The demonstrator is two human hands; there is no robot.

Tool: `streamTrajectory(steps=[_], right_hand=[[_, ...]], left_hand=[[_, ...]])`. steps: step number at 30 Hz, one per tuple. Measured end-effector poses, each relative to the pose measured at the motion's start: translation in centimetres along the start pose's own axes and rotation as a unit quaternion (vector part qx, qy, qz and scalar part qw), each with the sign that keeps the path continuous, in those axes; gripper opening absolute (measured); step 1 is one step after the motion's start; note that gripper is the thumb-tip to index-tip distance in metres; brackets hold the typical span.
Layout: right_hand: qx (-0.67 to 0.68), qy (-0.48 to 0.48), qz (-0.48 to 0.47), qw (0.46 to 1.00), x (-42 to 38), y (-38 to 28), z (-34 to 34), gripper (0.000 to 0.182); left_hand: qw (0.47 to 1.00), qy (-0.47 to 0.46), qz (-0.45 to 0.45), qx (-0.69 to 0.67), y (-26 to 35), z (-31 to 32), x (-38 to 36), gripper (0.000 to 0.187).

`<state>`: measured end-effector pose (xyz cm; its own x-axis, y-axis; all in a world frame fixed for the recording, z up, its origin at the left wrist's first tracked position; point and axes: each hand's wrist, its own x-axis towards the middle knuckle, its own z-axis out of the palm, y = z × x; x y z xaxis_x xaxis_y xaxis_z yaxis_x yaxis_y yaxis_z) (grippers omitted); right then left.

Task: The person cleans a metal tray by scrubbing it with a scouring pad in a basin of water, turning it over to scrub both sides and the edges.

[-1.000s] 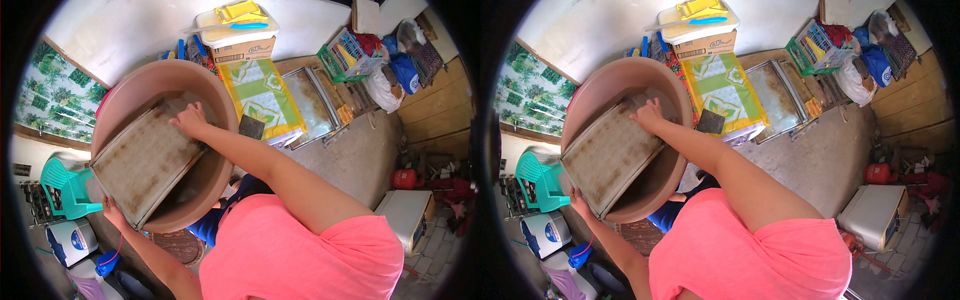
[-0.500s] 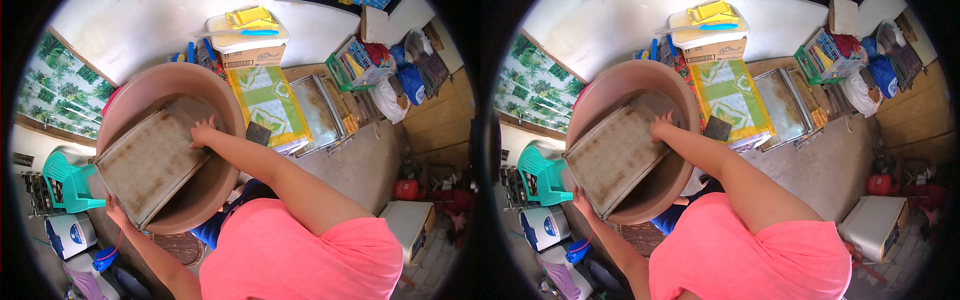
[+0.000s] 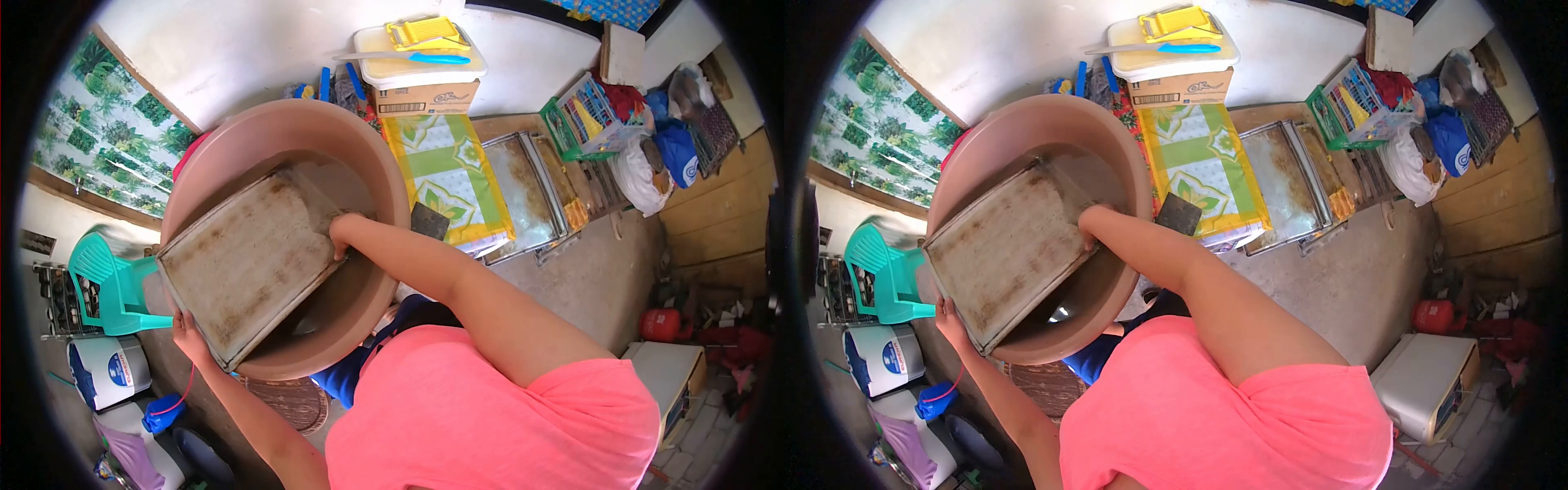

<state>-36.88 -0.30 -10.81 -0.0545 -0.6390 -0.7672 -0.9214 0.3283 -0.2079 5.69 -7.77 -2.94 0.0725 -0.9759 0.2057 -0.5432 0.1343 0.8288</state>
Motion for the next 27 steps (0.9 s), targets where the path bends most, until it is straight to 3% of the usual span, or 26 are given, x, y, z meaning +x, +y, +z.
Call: streamTrajectory(steps=[4, 6, 9, 10, 13, 16, 19, 22, 26, 27], right_hand=[[-0.168, -0.035, -0.097, 0.98, 4.2, -0.4, 1.8, 0.059], [-0.163, 0.014, -0.09, 0.982, 1.9, -0.1, 1.1, 0.04], [0.0, 0.188, -0.065, 0.98, -0.5, 0.6, 0.5, 0.029], [0.085, 0.228, 0.007, 0.97, -1.2, 0.0, -0.1, 0.032], [0.03, 0.243, 0.009, 0.97, -0.6, -0.9, 2.1, 0.029], [-0.184, 0.082, -0.137, 0.97, -3.1, -2.7, 2.4, 0.035], [-0.151, 0.171, -0.211, 0.951, -6.9, -4.9, 3.3, 0.024], [-0.029, 0.255, -0.22, 0.941, -9.1, -9.7, 4.5, 0.018], [-0.093, 0.253, -0.29, 0.918, -7.3, -6.0, 4.5, 0.017], [-0.102, 0.246, -0.249, 0.931, -6.8, -4.0, 3.6, 0.019]], left_hand=[[0.999, 0.019, 0.012, 0.045, -0.3, 0.1, 0.1, 0.041], [0.999, 0.02, 0.013, 0.046, 0.6, 0.1, -0.4, 0.041], [0.999, 0.019, 0.016, 0.036, 0.5, 0.3, -0.5, 0.04], [0.999, 0.02, 0.017, 0.029, 0.6, 0.2, -0.5, 0.04], [1.0, 0.012, -0.005, 0.009, 1.6, 0.3, -0.8, 0.039], [1.0, 0.027, 0.004, 0.014, 1.8, 0.6, -0.8, 0.038], [0.999, 0.035, 0.004, 0.012, 1.5, 0.7, -0.7, 0.038], [1.0, 0.02, 0.005, 0.001, 1.4, 0.6, -0.5, 0.037], [1.0, 0.018, 0.012, -0.004, 2.4, 0.6, -0.9, 0.036], [1.0, 0.019, 0.005, 0.0, 2.0, 0.6, -1.0, 0.037]])
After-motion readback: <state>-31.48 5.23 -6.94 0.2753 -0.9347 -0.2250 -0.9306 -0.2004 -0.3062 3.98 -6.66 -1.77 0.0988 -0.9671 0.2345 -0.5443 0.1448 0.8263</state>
